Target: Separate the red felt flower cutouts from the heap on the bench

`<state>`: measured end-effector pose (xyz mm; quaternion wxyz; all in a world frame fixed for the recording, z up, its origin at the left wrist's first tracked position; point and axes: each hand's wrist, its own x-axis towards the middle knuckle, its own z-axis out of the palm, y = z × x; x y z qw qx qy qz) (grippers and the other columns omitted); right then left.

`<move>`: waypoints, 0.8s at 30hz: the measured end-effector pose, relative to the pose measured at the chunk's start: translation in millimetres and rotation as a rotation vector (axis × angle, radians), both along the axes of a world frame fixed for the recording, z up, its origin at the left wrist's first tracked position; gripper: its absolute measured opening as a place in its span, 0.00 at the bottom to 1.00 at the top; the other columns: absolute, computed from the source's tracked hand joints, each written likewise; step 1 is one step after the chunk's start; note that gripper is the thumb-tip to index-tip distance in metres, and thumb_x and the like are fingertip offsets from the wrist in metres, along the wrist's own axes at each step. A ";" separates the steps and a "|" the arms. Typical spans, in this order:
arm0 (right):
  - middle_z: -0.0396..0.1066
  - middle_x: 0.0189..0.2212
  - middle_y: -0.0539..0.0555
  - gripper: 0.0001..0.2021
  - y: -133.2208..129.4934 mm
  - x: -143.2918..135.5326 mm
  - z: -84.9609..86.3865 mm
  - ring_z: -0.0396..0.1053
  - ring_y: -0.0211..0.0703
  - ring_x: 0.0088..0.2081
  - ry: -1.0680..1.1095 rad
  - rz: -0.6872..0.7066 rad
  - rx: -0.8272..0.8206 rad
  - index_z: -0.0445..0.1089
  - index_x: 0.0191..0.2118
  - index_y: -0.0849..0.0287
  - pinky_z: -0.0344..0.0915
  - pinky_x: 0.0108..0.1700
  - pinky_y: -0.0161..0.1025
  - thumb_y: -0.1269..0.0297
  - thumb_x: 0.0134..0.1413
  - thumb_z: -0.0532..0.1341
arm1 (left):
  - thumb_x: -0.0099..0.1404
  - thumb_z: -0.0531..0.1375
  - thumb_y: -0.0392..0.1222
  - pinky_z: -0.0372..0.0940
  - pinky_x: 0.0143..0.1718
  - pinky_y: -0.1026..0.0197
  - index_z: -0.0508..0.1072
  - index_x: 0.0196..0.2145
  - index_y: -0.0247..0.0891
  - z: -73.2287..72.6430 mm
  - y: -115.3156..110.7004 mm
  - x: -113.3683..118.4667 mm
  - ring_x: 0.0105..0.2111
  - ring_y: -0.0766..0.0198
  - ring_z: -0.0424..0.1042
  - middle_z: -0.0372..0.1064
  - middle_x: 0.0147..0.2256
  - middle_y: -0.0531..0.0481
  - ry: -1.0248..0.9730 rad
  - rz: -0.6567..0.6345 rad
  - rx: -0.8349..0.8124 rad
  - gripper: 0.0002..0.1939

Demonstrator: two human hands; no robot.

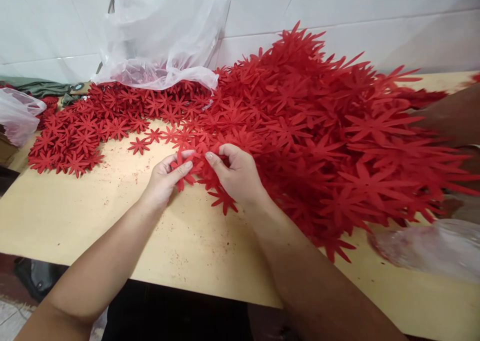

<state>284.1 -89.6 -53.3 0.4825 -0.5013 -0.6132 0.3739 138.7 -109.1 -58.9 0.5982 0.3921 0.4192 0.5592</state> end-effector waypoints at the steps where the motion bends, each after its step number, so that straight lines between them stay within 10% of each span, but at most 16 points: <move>1: 0.62 0.21 0.47 0.08 -0.2 -1.5 -3.0 0.59 0.32 0.24 0.021 0.042 0.008 0.61 0.26 0.58 0.60 0.30 0.34 0.65 0.52 0.58 | 0.47 0.70 0.46 0.58 0.20 0.69 0.76 0.36 0.38 -0.3 -0.8 1.4 0.20 0.72 0.68 0.72 0.23 0.55 0.018 -0.031 -0.014 0.18; 6: 0.71 0.33 0.52 0.07 -1.5 -7.7 -11.4 0.69 0.38 0.33 0.137 0.228 -0.036 0.62 0.37 0.57 0.66 0.35 0.37 0.67 0.50 0.58 | 0.44 0.71 0.46 0.57 0.20 0.69 0.74 0.30 0.37 -1.3 -0.6 4.9 0.19 0.74 0.65 0.70 0.21 0.56 0.034 0.003 -0.022 0.17; 17: 0.59 0.20 0.45 0.05 2.2 4.3 -0.7 0.57 0.32 0.21 0.113 -0.024 -0.036 0.64 0.32 0.57 0.57 0.26 0.35 0.64 0.49 0.60 | 0.44 0.70 0.42 0.59 0.23 0.69 0.71 0.22 0.35 -3.7 5.3 0.1 0.20 0.75 0.63 0.69 0.20 0.55 -0.058 0.139 -0.080 0.12; 24: 0.70 0.32 0.51 0.09 7.2 3.8 -5.4 0.68 0.38 0.34 0.271 0.167 -0.044 0.63 0.36 0.55 0.66 0.40 0.39 0.65 0.46 0.61 | 0.44 0.71 0.44 0.61 0.23 0.68 0.72 0.26 0.35 -3.8 2.9 2.4 0.20 0.74 0.65 0.71 0.22 0.55 -0.054 0.091 -0.113 0.14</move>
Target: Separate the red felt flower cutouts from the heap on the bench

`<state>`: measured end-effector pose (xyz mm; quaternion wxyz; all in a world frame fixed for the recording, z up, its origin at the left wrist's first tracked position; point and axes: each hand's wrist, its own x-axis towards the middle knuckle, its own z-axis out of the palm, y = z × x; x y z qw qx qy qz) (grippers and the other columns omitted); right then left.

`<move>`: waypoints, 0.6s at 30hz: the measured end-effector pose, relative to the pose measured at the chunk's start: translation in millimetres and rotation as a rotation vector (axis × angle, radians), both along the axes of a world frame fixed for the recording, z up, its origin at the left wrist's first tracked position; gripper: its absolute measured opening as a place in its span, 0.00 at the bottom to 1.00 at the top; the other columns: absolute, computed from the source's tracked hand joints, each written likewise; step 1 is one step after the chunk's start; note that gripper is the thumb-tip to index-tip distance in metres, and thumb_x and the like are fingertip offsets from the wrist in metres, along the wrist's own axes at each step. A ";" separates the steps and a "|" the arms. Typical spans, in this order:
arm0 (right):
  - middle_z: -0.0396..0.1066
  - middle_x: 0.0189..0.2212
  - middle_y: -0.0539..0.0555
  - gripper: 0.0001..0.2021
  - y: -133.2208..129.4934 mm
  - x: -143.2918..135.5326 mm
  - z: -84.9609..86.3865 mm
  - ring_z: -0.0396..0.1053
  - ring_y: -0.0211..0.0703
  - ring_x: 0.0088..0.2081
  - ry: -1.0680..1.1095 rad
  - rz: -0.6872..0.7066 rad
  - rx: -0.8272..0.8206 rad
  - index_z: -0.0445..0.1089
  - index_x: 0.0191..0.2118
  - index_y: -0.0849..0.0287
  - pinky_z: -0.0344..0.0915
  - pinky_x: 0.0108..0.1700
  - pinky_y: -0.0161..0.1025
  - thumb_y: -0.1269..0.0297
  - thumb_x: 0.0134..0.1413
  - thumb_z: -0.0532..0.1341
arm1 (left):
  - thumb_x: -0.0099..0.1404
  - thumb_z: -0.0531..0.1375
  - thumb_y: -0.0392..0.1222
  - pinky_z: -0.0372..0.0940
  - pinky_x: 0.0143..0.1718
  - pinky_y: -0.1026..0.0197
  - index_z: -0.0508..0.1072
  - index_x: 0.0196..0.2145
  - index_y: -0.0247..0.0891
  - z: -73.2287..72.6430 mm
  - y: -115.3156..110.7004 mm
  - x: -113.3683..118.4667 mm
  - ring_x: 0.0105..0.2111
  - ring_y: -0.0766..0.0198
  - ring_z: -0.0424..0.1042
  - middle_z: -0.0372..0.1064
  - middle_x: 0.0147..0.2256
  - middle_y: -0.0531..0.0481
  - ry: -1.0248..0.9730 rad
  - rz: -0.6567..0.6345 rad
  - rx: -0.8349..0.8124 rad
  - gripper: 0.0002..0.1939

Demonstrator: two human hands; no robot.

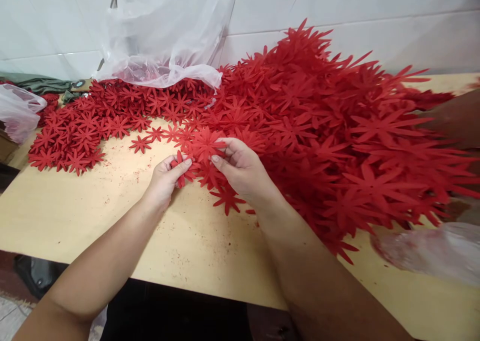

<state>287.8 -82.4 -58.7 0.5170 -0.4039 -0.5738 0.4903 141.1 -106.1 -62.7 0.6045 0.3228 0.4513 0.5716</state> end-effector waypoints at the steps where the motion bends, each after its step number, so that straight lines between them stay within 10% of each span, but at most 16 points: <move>1: 0.70 0.31 0.50 0.10 -0.2 -0.1 -0.1 0.68 0.38 0.33 0.013 0.010 -0.008 0.63 0.36 0.55 0.67 0.39 0.39 0.66 0.45 0.61 | 0.44 0.71 0.44 0.61 0.23 0.68 0.72 0.26 0.35 0.3 -0.7 0.3 0.20 0.73 0.65 0.71 0.22 0.55 -0.004 -0.001 -0.003 0.15; 18: 0.61 0.24 0.48 0.11 2.6 0.7 -6.4 0.61 0.36 0.26 -0.064 -0.184 0.009 0.61 0.26 0.56 0.64 0.30 0.39 0.61 0.42 0.65 | 0.42 0.71 0.42 0.62 0.23 0.69 0.75 0.31 0.37 0.8 -0.7 0.2 0.19 0.74 0.66 0.71 0.22 0.56 -0.045 -0.113 -0.007 0.17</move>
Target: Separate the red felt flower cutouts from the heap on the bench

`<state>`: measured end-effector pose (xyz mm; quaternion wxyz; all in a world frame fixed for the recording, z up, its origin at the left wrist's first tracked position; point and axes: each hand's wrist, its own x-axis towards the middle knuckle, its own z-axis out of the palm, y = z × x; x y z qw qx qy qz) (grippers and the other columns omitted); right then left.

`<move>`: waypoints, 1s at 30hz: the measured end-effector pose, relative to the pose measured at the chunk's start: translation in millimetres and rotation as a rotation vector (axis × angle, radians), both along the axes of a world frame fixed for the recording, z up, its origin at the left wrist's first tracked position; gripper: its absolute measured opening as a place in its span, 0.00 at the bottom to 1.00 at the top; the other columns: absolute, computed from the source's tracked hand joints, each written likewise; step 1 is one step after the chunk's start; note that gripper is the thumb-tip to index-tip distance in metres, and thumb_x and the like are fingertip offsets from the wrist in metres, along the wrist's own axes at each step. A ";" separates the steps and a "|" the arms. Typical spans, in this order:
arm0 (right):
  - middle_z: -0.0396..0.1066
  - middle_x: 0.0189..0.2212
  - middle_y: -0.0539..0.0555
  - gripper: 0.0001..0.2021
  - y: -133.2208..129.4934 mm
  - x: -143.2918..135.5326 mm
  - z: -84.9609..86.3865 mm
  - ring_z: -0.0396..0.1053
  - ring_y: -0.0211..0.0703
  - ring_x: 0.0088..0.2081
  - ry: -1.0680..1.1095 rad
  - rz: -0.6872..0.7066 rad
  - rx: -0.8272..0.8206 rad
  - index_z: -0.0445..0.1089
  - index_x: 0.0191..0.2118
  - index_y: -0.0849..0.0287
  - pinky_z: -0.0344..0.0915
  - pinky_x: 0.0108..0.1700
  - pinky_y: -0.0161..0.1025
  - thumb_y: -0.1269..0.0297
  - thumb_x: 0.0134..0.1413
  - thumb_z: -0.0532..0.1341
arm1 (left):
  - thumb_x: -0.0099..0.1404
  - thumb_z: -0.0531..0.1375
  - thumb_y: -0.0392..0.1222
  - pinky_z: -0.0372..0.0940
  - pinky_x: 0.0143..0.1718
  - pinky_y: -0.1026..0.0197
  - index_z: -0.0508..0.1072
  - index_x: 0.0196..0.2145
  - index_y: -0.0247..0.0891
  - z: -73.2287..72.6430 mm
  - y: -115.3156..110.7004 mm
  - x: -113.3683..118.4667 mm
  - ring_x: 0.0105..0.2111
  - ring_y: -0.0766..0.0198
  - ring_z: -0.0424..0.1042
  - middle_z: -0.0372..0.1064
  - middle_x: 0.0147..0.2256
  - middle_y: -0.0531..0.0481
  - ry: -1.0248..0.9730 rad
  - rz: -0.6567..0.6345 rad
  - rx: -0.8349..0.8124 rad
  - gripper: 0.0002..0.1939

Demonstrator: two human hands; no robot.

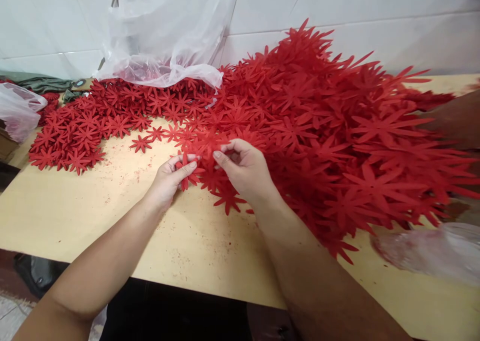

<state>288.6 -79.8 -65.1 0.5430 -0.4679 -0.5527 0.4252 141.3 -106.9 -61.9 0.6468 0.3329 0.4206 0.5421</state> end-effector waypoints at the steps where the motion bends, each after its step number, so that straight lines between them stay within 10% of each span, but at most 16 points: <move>1: 0.61 0.22 0.48 0.11 1.2 2.0 0.7 0.60 0.35 0.23 0.021 -0.033 -0.015 0.60 0.26 0.55 0.64 0.28 0.39 0.61 0.43 0.64 | 0.43 0.71 0.43 0.61 0.22 0.69 0.75 0.31 0.36 -0.7 0.3 -0.2 0.19 0.75 0.65 0.71 0.23 0.56 0.013 0.017 -0.004 0.16; 8: 0.64 0.26 0.52 0.11 12.9 25.6 -3.8 0.64 0.38 0.25 -0.153 -0.359 0.152 0.63 0.35 0.54 0.66 0.29 0.42 0.53 0.53 0.58 | 0.48 0.68 0.43 0.47 0.17 0.70 0.74 0.30 0.36 -2.6 1.3 -2.1 0.15 0.79 0.52 0.65 0.19 0.58 0.037 0.091 -0.006 0.12; 14: 0.61 0.52 0.69 0.28 7.7 21.7 -4.3 0.60 0.60 0.55 -0.599 -0.513 0.400 0.62 0.55 0.62 0.61 0.52 0.58 0.50 0.51 0.60 | 0.48 0.68 0.39 0.53 0.22 0.70 0.72 0.35 0.37 -3.3 0.5 -1.0 0.18 0.76 0.57 0.63 0.19 0.60 -0.003 0.060 0.055 0.16; 18: 0.67 0.49 0.64 0.21 -9.5 3.6 7.3 0.62 0.56 0.53 -0.611 -0.307 0.394 0.67 0.49 0.59 0.57 0.55 0.57 0.54 0.53 0.59 | 0.46 0.69 0.37 0.60 0.32 0.68 0.72 0.41 0.38 -2.9 -0.3 0.5 0.25 0.74 0.65 0.70 0.28 0.57 0.081 0.069 0.134 0.22; 24: 0.71 0.26 0.53 0.07 -19.7 -14.1 5.7 0.68 0.41 0.29 -0.264 0.224 0.020 0.67 0.29 0.59 0.65 0.35 0.41 0.61 0.50 0.59 | 0.46 0.69 0.36 0.61 0.32 0.66 0.69 0.48 0.38 -3.6 -1.0 2.3 0.24 0.73 0.65 0.67 0.24 0.59 0.209 0.016 0.157 0.29; 30: 0.64 0.20 0.47 0.07 -10.6 -8.5 6.3 0.61 0.33 0.22 0.008 0.025 -0.068 0.64 0.26 0.58 0.61 0.27 0.34 0.64 0.46 0.63 | 0.46 0.70 0.38 0.61 0.39 0.66 0.71 0.43 0.37 -8.4 0.7 0.6 0.30 0.73 0.66 0.68 0.28 0.56 0.187 0.018 0.204 0.24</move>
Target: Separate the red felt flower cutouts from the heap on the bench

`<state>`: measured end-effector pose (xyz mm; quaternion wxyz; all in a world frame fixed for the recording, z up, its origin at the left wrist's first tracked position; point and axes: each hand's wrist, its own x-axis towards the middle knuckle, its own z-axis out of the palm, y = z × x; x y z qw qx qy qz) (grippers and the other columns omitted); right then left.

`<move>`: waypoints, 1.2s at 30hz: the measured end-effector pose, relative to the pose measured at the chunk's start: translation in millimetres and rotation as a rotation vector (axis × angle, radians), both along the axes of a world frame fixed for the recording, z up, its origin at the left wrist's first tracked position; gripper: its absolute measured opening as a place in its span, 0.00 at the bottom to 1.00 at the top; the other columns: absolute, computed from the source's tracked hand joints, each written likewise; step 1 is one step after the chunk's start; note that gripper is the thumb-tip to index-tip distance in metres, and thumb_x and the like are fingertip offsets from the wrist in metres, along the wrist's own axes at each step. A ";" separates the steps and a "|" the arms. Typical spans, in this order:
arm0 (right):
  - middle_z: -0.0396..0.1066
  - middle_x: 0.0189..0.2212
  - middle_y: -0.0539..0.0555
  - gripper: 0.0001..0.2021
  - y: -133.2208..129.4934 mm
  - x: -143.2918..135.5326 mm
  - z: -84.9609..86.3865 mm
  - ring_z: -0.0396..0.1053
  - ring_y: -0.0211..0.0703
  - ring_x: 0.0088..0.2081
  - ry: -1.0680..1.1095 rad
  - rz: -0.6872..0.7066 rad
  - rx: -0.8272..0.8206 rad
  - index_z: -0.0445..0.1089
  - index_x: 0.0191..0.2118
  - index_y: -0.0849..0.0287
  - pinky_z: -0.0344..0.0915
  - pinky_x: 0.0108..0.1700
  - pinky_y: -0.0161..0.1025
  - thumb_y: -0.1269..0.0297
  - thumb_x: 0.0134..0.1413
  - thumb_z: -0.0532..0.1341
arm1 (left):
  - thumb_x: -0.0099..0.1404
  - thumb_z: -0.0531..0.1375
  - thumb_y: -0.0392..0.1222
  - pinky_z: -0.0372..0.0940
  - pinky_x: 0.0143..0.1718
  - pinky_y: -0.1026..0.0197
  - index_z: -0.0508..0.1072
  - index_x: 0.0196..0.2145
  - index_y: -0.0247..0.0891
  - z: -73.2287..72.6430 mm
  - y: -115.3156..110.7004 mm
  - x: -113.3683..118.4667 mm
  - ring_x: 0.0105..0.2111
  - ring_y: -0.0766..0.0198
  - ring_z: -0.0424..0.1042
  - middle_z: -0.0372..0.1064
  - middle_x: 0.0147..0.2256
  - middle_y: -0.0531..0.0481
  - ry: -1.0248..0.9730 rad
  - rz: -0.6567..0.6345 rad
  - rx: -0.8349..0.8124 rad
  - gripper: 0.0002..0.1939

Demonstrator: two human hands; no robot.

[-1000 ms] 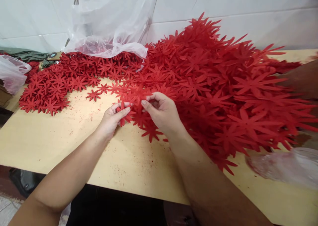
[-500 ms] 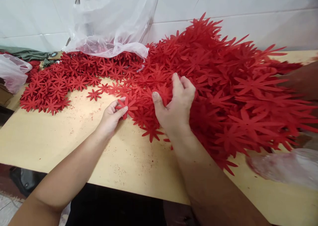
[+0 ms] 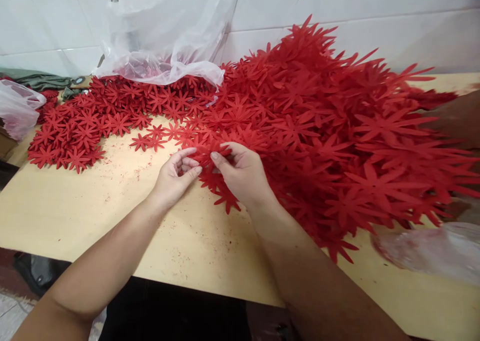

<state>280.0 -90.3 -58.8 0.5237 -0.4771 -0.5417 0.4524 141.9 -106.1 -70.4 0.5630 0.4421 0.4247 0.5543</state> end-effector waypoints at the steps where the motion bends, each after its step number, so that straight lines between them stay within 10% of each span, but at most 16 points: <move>1: 0.62 0.18 0.46 0.08 0.4 1.3 1.9 0.59 0.32 0.20 0.000 -0.021 -0.015 0.63 0.24 0.58 0.59 0.25 0.34 0.63 0.45 0.63 | 0.46 0.70 0.39 0.61 0.39 0.66 0.72 0.41 0.37 0.2 -0.1 -0.7 0.30 0.73 0.66 0.68 0.28 0.56 -0.004 0.006 0.002 0.22; 13: 0.48 0.17 0.44 0.25 -3.7 -2.0 2.0 0.47 0.30 0.21 -0.144 0.107 0.043 0.51 0.19 0.57 0.48 0.23 0.33 0.42 0.48 0.59 | 0.46 0.70 0.47 0.60 0.30 0.66 0.76 0.31 0.38 6.0 -3.2 -0.7 0.25 0.73 0.64 0.70 0.25 0.55 -0.126 -0.080 -0.098 0.15; 20: 0.64 0.25 0.48 0.17 -1.6 -2.4 -0.9 0.62 0.34 0.28 0.023 0.350 -0.035 0.64 0.30 0.57 0.63 0.33 0.34 0.49 0.46 0.63 | 0.50 0.66 0.41 0.57 0.25 0.68 0.73 0.26 0.35 1.6 1.1 -2.7 0.22 0.74 0.64 0.69 0.22 0.55 -0.116 0.072 -0.136 0.08; 36: 0.56 0.16 0.45 0.20 0.9 3.3 5.8 0.53 0.30 0.20 0.033 0.100 -0.039 0.60 0.20 0.58 0.52 0.23 0.32 0.47 0.42 0.64 | 0.49 0.67 0.41 0.58 0.22 0.70 0.72 0.26 0.37 5.4 3.3 -8.4 0.20 0.74 0.67 0.70 0.20 0.56 -0.198 0.089 -0.136 0.08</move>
